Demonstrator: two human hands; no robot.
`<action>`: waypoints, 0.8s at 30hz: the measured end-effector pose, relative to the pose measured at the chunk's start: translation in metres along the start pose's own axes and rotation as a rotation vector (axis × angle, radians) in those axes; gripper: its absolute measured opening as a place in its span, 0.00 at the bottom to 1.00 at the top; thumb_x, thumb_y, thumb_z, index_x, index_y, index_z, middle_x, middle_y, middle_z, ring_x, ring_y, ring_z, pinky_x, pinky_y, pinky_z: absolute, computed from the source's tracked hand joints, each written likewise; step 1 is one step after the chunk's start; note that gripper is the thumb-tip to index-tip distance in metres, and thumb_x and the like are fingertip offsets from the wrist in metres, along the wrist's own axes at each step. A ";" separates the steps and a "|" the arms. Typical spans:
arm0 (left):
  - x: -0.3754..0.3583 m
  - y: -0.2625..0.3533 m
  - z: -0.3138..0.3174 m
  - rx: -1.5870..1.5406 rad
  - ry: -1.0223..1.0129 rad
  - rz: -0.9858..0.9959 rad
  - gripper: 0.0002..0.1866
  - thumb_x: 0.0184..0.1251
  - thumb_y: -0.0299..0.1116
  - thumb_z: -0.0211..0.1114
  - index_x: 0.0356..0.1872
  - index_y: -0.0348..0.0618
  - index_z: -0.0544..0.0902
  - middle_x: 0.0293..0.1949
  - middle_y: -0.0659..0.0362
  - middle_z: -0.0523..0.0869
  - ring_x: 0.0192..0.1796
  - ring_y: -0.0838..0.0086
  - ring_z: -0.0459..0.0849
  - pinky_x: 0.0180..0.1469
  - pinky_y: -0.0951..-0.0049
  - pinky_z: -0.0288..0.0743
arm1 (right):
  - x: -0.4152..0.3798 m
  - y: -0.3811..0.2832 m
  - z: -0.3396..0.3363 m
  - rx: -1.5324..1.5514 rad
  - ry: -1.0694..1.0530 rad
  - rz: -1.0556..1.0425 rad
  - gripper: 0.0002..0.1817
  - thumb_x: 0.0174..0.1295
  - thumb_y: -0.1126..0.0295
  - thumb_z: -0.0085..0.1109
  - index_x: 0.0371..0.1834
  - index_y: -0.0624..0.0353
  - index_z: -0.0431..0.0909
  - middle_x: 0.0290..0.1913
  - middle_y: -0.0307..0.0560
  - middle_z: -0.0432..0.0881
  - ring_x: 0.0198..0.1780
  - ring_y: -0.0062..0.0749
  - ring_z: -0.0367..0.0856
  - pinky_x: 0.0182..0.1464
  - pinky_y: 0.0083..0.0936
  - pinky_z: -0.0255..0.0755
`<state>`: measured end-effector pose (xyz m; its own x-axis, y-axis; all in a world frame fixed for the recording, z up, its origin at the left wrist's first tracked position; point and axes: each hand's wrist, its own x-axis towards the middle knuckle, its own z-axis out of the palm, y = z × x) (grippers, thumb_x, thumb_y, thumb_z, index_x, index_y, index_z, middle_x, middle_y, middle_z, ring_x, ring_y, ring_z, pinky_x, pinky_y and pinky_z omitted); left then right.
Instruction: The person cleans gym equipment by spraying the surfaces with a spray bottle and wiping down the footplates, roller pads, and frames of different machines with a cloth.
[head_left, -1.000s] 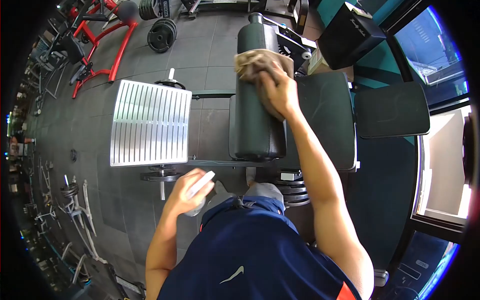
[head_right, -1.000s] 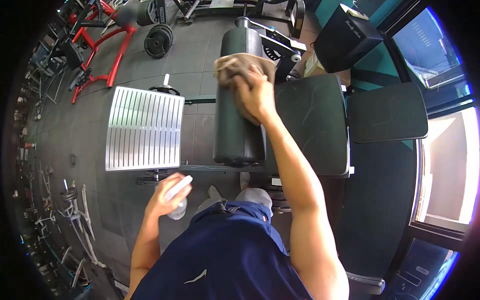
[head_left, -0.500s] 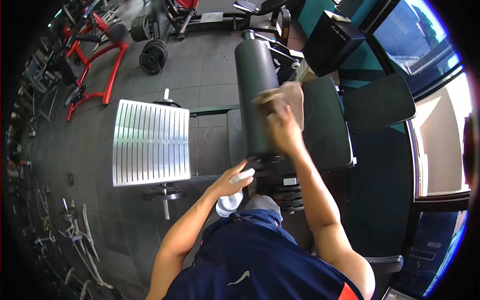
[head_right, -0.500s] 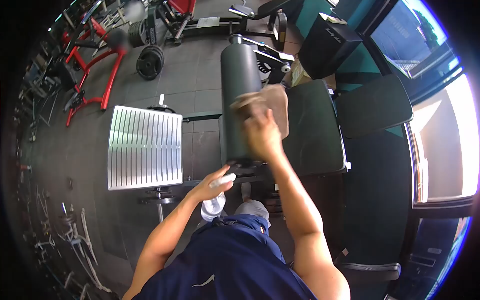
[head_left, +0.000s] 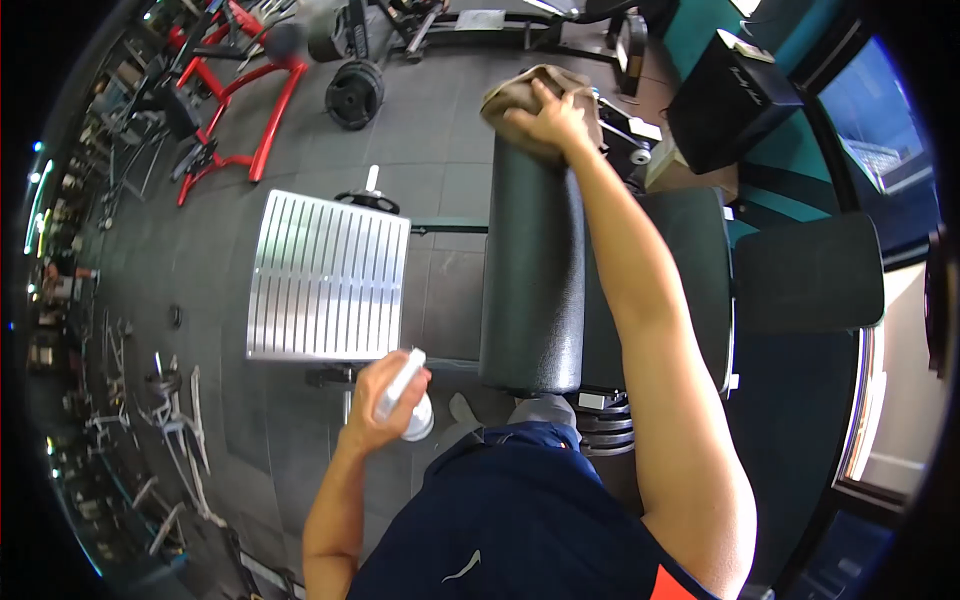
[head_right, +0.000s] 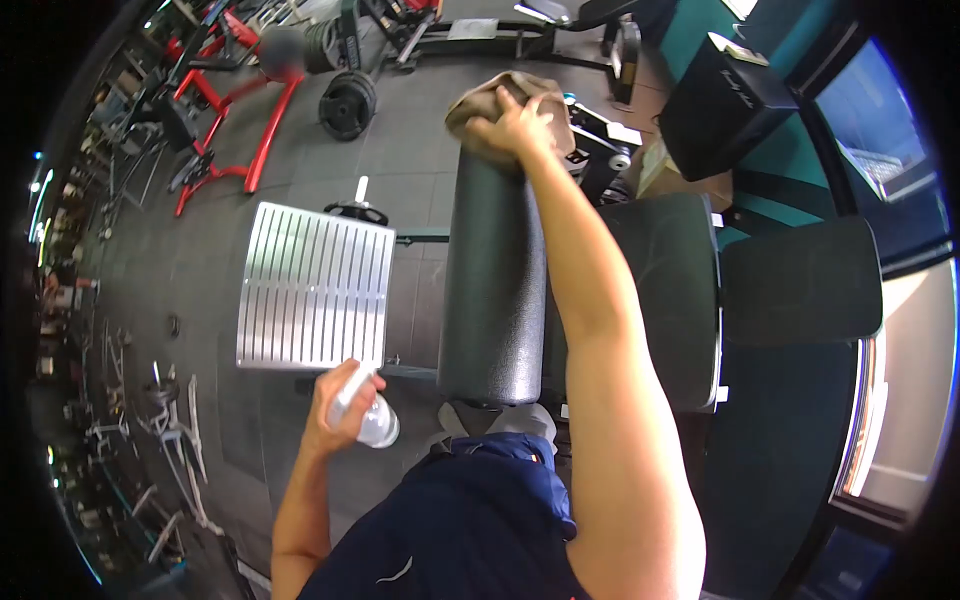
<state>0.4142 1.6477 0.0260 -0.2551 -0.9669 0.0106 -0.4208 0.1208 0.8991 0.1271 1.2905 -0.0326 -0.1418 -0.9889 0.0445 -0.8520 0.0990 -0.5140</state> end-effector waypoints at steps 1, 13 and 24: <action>0.015 0.012 -0.001 0.000 -0.011 -0.015 0.13 0.69 0.36 0.62 0.35 0.34 0.83 0.30 0.55 0.82 0.30 0.72 0.81 0.34 0.70 0.73 | 0.042 0.018 0.014 0.000 -0.017 -0.125 0.41 0.57 0.38 0.61 0.74 0.38 0.69 0.78 0.64 0.59 0.75 0.68 0.60 0.69 0.61 0.65; 0.293 0.059 0.048 0.474 -0.245 -0.120 0.23 0.65 0.52 0.66 0.27 0.39 0.86 0.21 0.60 0.84 0.22 0.76 0.78 0.30 0.68 0.75 | -0.232 0.115 0.016 1.322 -0.205 0.582 0.41 0.69 0.39 0.56 0.71 0.64 0.71 0.66 0.52 0.77 0.67 0.35 0.75 0.70 0.31 0.66; 0.106 0.093 0.045 0.589 -0.604 -0.096 0.15 0.68 0.41 0.65 0.29 0.38 0.84 0.19 0.50 0.79 0.24 0.56 0.82 0.30 0.59 0.74 | -0.387 0.094 -0.024 1.283 -0.191 -0.188 0.31 0.73 0.54 0.52 0.72 0.64 0.67 0.73 0.63 0.64 0.74 0.59 0.62 0.75 0.51 0.55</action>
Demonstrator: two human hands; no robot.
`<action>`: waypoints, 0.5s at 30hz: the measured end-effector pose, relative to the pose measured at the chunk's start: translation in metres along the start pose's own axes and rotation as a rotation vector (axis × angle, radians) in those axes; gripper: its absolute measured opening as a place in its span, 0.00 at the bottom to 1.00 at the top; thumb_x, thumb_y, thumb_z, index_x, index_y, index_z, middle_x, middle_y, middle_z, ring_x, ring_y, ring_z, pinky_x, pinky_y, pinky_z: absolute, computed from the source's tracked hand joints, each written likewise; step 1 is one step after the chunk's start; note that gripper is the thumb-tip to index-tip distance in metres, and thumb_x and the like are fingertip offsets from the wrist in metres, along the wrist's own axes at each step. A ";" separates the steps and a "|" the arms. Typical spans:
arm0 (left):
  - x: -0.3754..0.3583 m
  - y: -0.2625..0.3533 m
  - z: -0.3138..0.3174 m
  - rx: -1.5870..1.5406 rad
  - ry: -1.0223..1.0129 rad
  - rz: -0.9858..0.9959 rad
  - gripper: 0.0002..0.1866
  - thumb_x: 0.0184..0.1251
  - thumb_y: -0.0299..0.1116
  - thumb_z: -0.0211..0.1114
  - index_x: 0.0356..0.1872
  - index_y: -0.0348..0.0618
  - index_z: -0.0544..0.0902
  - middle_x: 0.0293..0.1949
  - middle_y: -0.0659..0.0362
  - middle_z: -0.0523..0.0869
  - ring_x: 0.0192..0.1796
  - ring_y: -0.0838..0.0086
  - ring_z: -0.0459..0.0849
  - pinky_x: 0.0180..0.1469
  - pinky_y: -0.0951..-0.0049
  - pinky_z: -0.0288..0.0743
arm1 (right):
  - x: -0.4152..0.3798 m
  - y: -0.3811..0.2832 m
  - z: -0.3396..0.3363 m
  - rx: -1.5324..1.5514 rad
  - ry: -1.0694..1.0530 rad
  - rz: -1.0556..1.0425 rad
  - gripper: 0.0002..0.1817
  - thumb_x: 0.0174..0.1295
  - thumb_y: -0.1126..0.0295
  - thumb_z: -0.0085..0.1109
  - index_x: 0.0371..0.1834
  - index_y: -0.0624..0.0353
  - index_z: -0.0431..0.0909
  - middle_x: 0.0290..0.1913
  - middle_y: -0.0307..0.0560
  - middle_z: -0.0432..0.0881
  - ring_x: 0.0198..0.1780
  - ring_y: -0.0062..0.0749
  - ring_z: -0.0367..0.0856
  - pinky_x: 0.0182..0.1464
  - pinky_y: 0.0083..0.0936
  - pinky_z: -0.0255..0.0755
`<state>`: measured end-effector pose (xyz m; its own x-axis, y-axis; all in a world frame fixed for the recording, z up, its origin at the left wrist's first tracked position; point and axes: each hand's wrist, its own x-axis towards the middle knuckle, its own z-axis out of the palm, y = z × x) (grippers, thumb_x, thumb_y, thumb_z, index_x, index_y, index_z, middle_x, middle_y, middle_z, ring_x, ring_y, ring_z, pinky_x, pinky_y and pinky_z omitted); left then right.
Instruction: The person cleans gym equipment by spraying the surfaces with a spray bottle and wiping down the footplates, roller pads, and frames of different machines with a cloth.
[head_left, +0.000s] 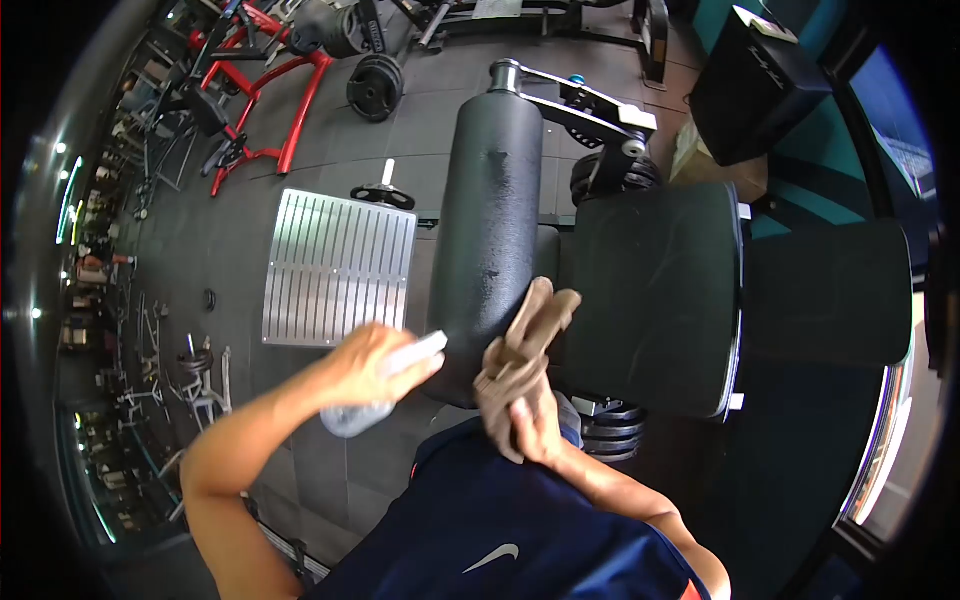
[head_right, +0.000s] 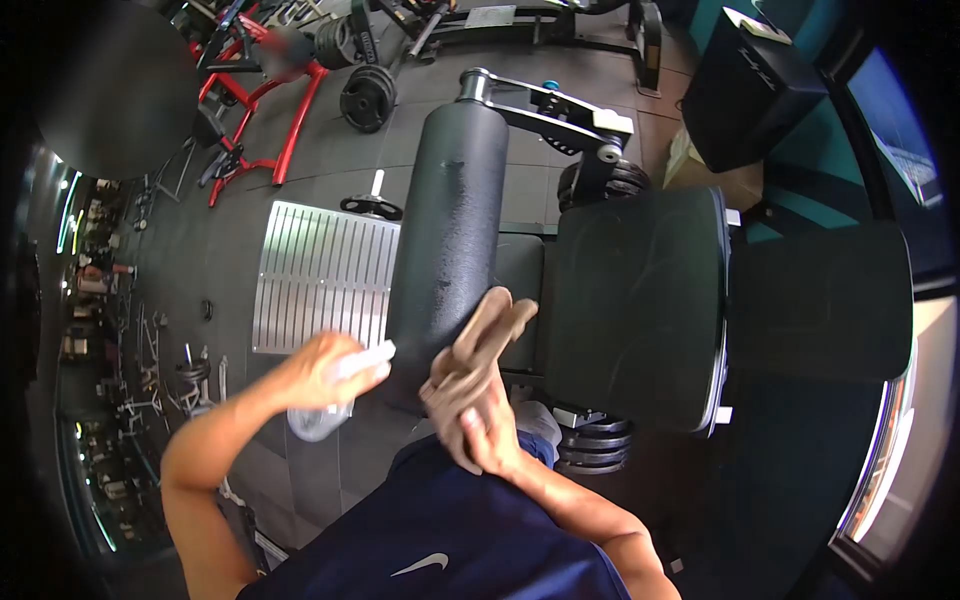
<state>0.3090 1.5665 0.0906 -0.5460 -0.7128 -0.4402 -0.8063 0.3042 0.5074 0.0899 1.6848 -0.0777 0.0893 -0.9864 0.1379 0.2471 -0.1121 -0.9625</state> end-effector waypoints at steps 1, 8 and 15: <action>-0.020 -0.006 0.014 -0.055 0.080 0.026 0.14 0.68 0.38 0.65 0.28 0.37 0.82 0.21 0.50 0.78 0.25 0.56 0.81 0.30 0.59 0.73 | -0.002 0.005 -0.004 -0.298 -0.161 -0.158 0.32 0.68 0.54 0.58 0.71 0.59 0.70 0.74 0.65 0.61 0.76 0.68 0.54 0.75 0.62 0.47; -0.109 -0.036 0.087 -0.551 0.535 -0.250 0.11 0.68 0.33 0.65 0.31 0.34 0.81 0.25 0.53 0.78 0.26 0.62 0.78 0.32 0.65 0.69 | 0.184 -0.025 -0.004 -1.064 -0.382 -0.283 0.32 0.57 0.53 0.65 0.67 0.45 0.76 0.73 0.69 0.60 0.73 0.87 0.50 0.68 0.86 0.43; -0.150 -0.039 0.158 -0.902 0.757 -0.529 0.13 0.72 0.36 0.64 0.34 0.34 0.82 0.27 0.60 0.78 0.31 0.79 0.76 0.34 0.73 0.68 | 0.456 0.023 -0.023 -1.511 -0.214 -0.164 0.29 0.69 0.46 0.46 0.62 0.51 0.82 0.70 0.65 0.71 0.77 0.74 0.53 0.74 0.65 0.53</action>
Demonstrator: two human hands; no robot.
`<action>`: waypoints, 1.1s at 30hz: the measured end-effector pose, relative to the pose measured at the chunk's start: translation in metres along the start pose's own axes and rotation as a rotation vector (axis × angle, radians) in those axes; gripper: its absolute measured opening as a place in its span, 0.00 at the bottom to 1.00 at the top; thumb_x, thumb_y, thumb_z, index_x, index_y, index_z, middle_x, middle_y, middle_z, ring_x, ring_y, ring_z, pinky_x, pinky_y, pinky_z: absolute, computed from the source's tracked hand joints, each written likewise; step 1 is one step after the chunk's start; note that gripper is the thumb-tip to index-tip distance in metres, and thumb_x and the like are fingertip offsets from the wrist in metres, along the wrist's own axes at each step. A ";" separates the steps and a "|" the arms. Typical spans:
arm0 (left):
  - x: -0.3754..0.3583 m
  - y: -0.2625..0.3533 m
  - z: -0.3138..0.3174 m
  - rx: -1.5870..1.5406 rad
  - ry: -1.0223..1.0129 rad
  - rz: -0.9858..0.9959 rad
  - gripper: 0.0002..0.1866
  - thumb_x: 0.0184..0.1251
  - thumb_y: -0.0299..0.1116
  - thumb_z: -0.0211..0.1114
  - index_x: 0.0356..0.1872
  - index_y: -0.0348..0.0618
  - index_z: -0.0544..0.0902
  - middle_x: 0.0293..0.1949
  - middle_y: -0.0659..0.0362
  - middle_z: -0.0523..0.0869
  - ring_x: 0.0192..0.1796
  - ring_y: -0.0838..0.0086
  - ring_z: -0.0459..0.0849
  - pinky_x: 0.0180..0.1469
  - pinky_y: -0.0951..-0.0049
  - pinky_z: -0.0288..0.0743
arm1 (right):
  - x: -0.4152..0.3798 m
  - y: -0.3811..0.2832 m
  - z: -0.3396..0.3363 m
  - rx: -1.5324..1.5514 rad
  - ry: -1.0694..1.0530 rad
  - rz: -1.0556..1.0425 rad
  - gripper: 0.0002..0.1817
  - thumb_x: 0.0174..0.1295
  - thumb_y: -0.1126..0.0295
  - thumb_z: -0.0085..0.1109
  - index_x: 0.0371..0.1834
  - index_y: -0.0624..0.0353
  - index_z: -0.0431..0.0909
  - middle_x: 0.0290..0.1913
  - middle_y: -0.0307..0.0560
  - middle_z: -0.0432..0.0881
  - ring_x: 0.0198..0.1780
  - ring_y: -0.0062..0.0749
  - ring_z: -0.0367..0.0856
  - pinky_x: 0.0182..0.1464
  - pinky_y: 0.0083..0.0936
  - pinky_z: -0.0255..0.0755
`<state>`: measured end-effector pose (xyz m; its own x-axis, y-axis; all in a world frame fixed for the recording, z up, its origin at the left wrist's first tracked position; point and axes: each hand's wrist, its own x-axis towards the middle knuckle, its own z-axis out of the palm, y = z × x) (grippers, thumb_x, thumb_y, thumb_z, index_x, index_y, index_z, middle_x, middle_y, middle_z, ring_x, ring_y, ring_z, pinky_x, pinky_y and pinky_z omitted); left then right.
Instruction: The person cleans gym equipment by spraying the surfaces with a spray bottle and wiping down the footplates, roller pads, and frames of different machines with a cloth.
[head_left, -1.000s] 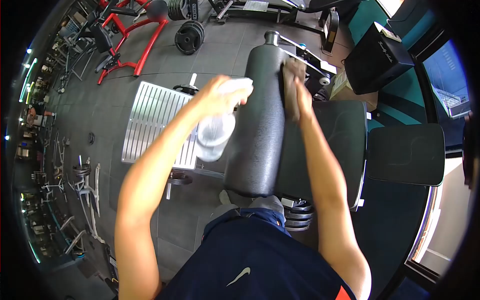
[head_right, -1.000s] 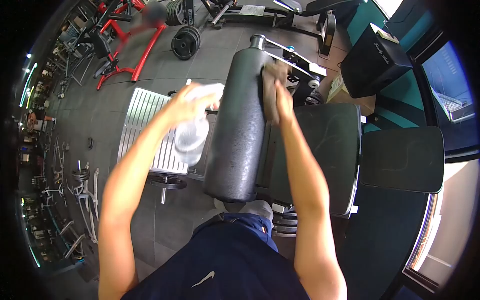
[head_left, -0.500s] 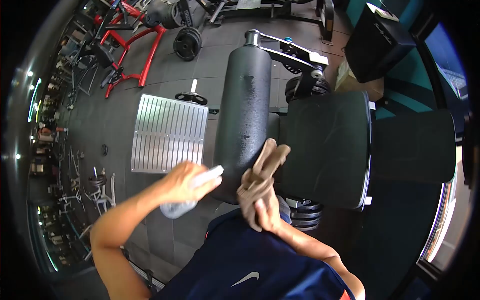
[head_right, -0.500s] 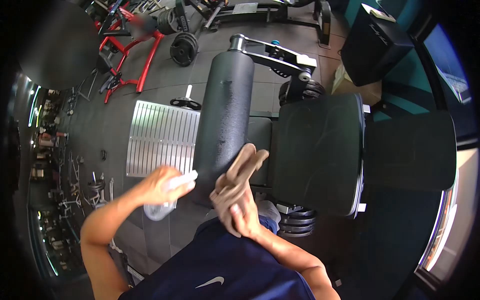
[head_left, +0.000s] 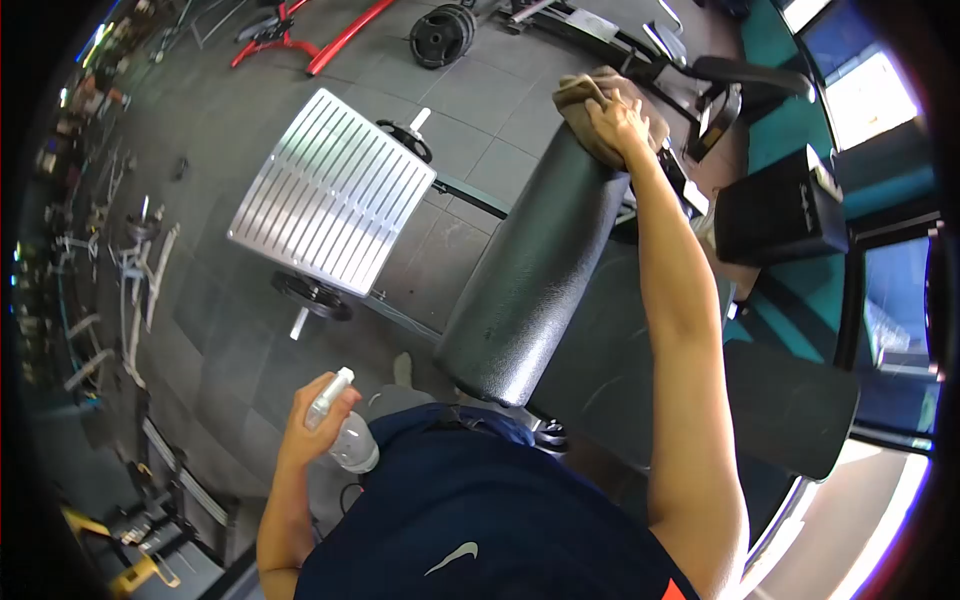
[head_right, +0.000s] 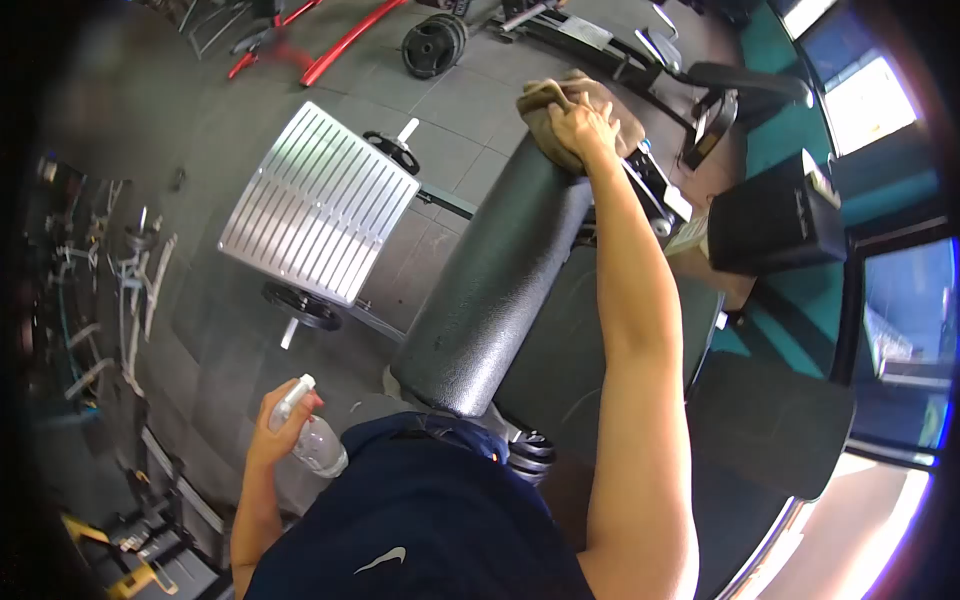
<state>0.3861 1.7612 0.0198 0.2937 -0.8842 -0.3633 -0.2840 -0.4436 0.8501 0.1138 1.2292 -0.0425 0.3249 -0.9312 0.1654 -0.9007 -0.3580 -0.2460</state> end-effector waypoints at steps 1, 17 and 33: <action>-0.004 -0.007 -0.003 -0.026 0.036 0.019 0.13 0.72 0.36 0.64 0.34 0.34 0.82 0.27 0.60 0.78 0.31 0.78 0.76 0.34 0.73 0.69 | 0.007 -0.005 0.000 -0.008 -0.024 -0.032 0.30 0.68 0.45 0.47 0.60 0.56 0.83 0.67 0.66 0.74 0.76 0.72 0.57 0.74 0.61 0.56; 0.004 -0.087 -0.071 -0.135 0.143 0.143 0.12 0.68 0.34 0.66 0.31 0.34 0.80 0.28 0.54 0.78 0.30 0.69 0.78 0.34 0.67 0.68 | -0.027 -0.081 -0.029 -0.368 -0.156 -0.309 0.24 0.71 0.53 0.46 0.59 0.55 0.81 0.64 0.62 0.78 0.71 0.57 0.69 0.69 0.59 0.63; 0.006 -0.164 -0.148 -0.205 0.116 0.145 0.15 0.70 0.37 0.65 0.30 0.34 0.79 0.27 0.54 0.77 0.29 0.68 0.74 0.34 0.66 0.67 | -0.077 -0.100 -0.025 -0.554 -0.203 -0.127 0.30 0.72 0.41 0.47 0.70 0.43 0.76 0.80 0.49 0.61 0.80 0.65 0.49 0.76 0.62 0.53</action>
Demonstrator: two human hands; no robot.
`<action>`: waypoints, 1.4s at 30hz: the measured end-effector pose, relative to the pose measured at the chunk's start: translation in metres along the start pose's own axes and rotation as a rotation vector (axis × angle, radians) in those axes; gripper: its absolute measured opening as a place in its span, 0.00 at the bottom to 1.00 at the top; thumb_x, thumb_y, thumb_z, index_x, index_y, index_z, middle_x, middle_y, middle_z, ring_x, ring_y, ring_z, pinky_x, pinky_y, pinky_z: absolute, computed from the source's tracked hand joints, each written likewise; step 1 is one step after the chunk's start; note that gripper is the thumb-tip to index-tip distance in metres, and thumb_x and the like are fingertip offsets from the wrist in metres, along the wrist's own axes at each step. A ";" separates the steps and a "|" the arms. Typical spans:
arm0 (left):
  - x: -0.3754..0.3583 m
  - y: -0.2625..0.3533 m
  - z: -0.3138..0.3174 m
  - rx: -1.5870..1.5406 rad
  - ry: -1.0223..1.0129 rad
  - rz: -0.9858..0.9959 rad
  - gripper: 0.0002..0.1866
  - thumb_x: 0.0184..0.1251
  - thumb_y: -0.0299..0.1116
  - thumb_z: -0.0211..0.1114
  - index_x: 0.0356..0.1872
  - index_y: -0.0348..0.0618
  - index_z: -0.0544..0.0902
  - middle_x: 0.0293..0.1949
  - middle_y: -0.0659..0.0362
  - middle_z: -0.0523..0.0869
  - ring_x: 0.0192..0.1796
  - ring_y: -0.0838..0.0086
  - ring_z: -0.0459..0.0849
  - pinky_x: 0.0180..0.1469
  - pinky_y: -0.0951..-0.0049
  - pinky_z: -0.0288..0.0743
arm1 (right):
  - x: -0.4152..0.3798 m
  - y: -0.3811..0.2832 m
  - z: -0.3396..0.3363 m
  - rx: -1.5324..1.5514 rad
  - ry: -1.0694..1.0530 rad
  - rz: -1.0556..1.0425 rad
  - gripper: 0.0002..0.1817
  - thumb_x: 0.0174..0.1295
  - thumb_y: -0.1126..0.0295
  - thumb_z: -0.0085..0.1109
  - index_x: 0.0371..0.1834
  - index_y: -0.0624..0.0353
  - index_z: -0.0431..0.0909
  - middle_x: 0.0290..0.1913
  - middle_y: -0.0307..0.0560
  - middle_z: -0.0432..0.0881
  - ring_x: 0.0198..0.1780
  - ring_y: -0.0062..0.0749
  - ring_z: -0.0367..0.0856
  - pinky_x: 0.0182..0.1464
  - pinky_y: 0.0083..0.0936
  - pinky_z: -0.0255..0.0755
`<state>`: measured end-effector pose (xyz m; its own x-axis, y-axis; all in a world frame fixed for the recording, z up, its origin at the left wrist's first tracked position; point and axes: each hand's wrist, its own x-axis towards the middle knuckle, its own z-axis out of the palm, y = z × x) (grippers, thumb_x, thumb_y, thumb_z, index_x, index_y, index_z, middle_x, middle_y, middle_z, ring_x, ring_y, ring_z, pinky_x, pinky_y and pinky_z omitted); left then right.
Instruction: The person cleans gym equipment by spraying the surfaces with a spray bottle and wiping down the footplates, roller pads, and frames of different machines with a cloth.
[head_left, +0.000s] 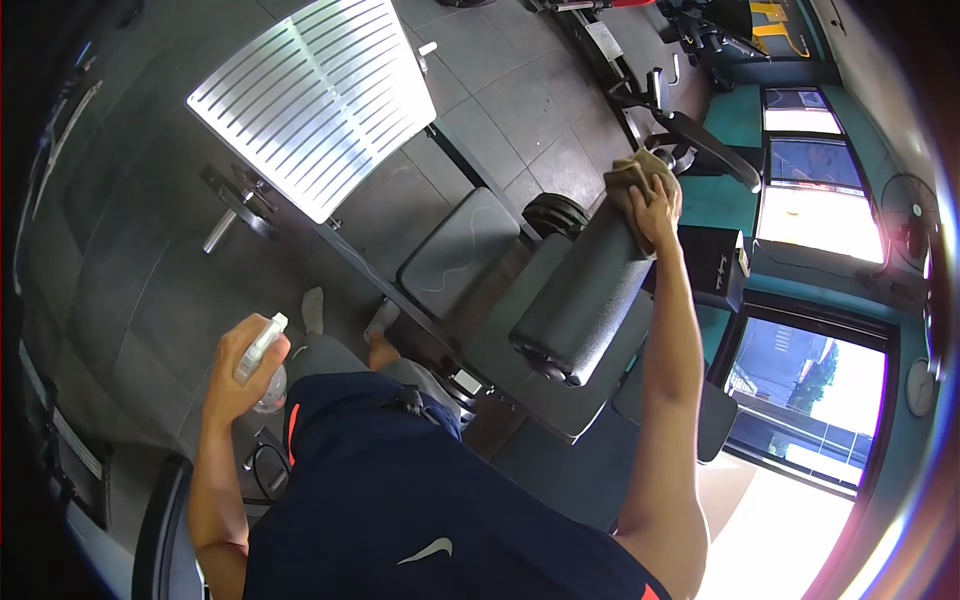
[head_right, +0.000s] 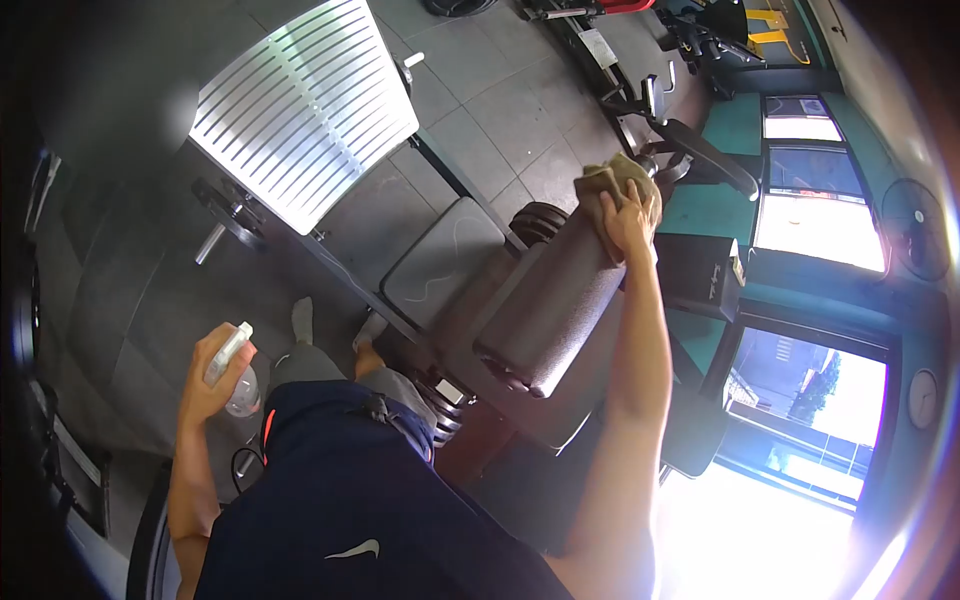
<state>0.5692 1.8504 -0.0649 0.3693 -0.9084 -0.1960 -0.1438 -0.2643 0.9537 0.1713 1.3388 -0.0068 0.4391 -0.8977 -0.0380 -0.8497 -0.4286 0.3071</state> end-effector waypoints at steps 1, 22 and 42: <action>0.000 -0.001 -0.003 -0.010 0.002 0.016 0.15 0.70 0.37 0.65 0.30 0.34 0.79 0.27 0.54 0.77 0.29 0.68 0.74 0.35 0.66 0.67 | -0.013 -0.013 0.004 -0.011 -0.083 0.086 0.27 0.72 0.43 0.49 0.70 0.38 0.76 0.80 0.45 0.60 0.81 0.66 0.46 0.74 0.73 0.49; 0.033 0.038 0.061 0.133 -0.109 0.016 0.15 0.70 0.38 0.64 0.31 0.34 0.80 0.28 0.55 0.77 0.30 0.70 0.76 0.34 0.68 0.68 | -0.072 -0.001 0.019 0.273 0.319 0.049 0.34 0.62 0.52 0.64 0.72 0.45 0.73 0.75 0.78 0.58 0.76 0.69 0.60 0.73 0.52 0.63; 0.083 0.137 0.247 0.297 -0.658 0.413 0.28 0.61 0.25 0.65 0.65 0.31 0.75 0.56 0.45 0.84 0.52 0.60 0.85 0.56 0.66 0.76 | -0.336 -0.093 0.089 2.226 -0.011 0.395 0.33 0.69 0.63 0.53 0.75 0.68 0.60 0.78 0.64 0.56 0.77 0.50 0.57 0.75 0.45 0.57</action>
<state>0.3532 1.6590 -0.0072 -0.3652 -0.9306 -0.0250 -0.4206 0.1410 0.8962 0.0764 1.6712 -0.1069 0.2261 -0.9363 -0.2686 0.2572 0.3233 -0.9107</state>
